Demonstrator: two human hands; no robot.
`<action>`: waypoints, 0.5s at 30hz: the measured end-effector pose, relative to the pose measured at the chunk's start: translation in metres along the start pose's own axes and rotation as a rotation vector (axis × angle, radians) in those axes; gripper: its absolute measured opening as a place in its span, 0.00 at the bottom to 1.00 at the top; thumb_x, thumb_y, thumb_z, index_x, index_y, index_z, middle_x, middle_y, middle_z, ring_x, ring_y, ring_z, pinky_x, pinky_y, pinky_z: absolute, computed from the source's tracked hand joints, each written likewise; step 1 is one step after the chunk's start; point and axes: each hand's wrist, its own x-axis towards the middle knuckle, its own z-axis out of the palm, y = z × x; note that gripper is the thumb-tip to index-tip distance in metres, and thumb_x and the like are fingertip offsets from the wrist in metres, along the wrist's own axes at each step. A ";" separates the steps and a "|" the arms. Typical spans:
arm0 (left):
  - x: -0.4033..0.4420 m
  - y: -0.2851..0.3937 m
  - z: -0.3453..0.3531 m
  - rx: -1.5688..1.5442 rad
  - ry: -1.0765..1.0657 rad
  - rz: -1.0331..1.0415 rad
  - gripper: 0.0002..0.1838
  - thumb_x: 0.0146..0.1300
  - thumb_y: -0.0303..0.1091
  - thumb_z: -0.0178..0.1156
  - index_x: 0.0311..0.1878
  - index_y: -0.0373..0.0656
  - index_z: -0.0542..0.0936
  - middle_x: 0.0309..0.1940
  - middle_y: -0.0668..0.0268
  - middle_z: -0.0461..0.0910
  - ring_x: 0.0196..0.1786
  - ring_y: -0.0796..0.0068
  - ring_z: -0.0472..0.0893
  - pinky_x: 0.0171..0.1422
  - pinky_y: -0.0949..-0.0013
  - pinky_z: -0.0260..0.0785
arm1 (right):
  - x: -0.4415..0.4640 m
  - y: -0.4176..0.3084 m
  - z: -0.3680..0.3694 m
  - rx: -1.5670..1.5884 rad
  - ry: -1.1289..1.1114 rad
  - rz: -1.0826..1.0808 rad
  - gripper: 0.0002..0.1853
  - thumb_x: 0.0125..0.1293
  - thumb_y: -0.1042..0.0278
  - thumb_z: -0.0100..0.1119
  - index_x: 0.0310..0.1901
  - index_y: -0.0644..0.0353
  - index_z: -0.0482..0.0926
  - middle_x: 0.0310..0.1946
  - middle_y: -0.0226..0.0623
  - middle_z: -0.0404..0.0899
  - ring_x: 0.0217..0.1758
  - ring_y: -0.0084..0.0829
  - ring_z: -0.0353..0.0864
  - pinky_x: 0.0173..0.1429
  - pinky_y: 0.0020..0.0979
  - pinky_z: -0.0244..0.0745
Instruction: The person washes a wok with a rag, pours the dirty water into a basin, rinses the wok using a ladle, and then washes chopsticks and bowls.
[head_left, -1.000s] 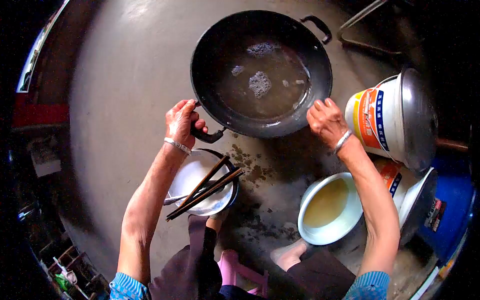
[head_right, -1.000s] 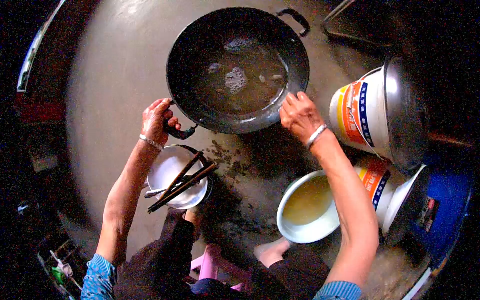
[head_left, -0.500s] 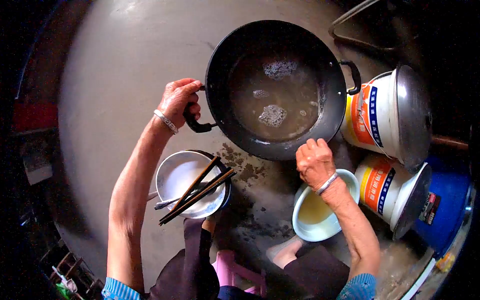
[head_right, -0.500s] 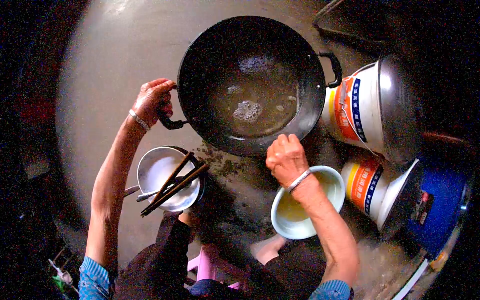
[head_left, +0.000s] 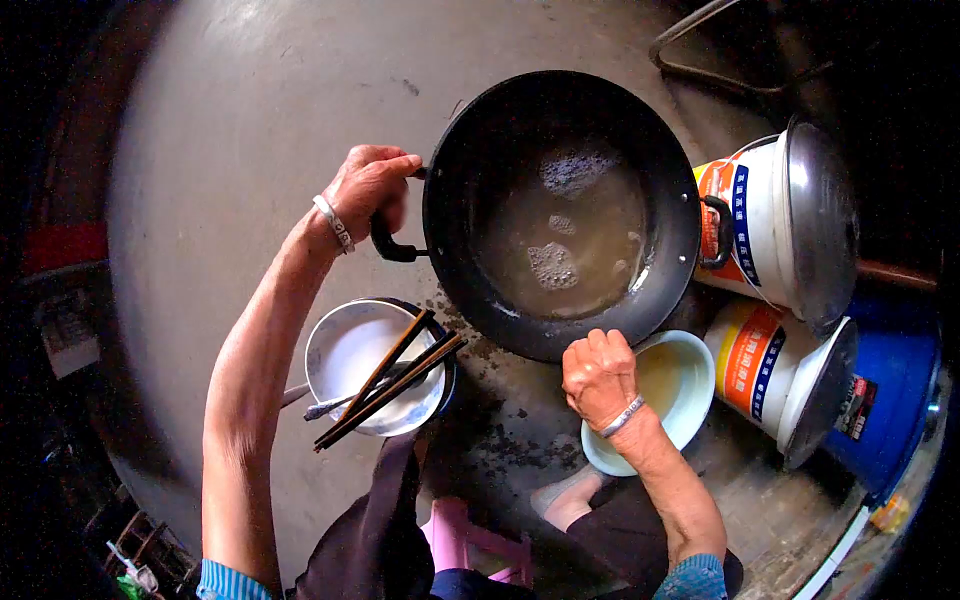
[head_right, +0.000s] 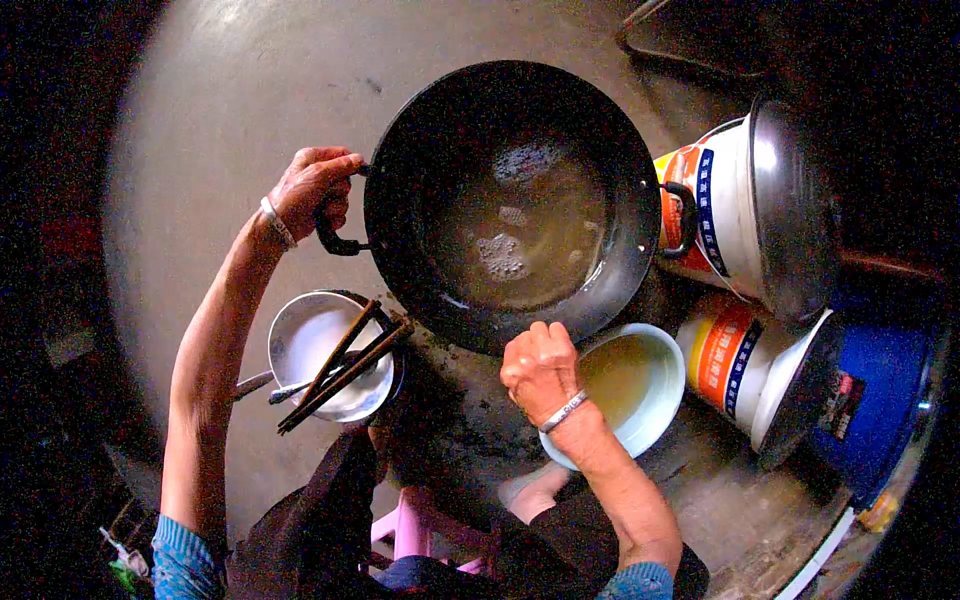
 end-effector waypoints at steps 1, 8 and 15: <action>0.002 0.000 -0.001 0.027 -0.020 0.014 0.09 0.63 0.37 0.55 0.35 0.40 0.72 0.14 0.77 0.59 0.13 0.84 0.59 0.16 0.73 0.54 | -0.001 -0.002 0.000 -0.001 0.000 0.000 0.02 0.38 0.70 0.56 0.16 0.56 0.74 0.17 0.33 0.70 0.26 0.31 0.69 0.31 0.32 0.61; -0.005 -0.003 -0.003 -0.057 -0.053 0.115 0.13 0.63 0.40 0.56 0.38 0.38 0.73 0.18 0.72 0.68 0.18 0.80 0.69 0.22 0.72 0.66 | 0.004 0.012 -0.038 0.689 -0.187 0.434 0.19 0.50 0.63 0.62 0.41 0.57 0.65 0.23 0.39 0.73 0.30 0.41 0.76 0.36 0.39 0.71; -0.009 -0.029 -0.001 -0.182 0.000 0.217 0.15 0.61 0.41 0.58 0.35 0.36 0.74 0.18 0.67 0.70 0.17 0.78 0.71 0.22 0.72 0.68 | 0.023 0.056 0.023 1.039 -0.010 0.498 0.15 0.49 0.75 0.59 0.36 0.62 0.64 0.26 0.41 0.71 0.27 0.37 0.76 0.34 0.33 0.72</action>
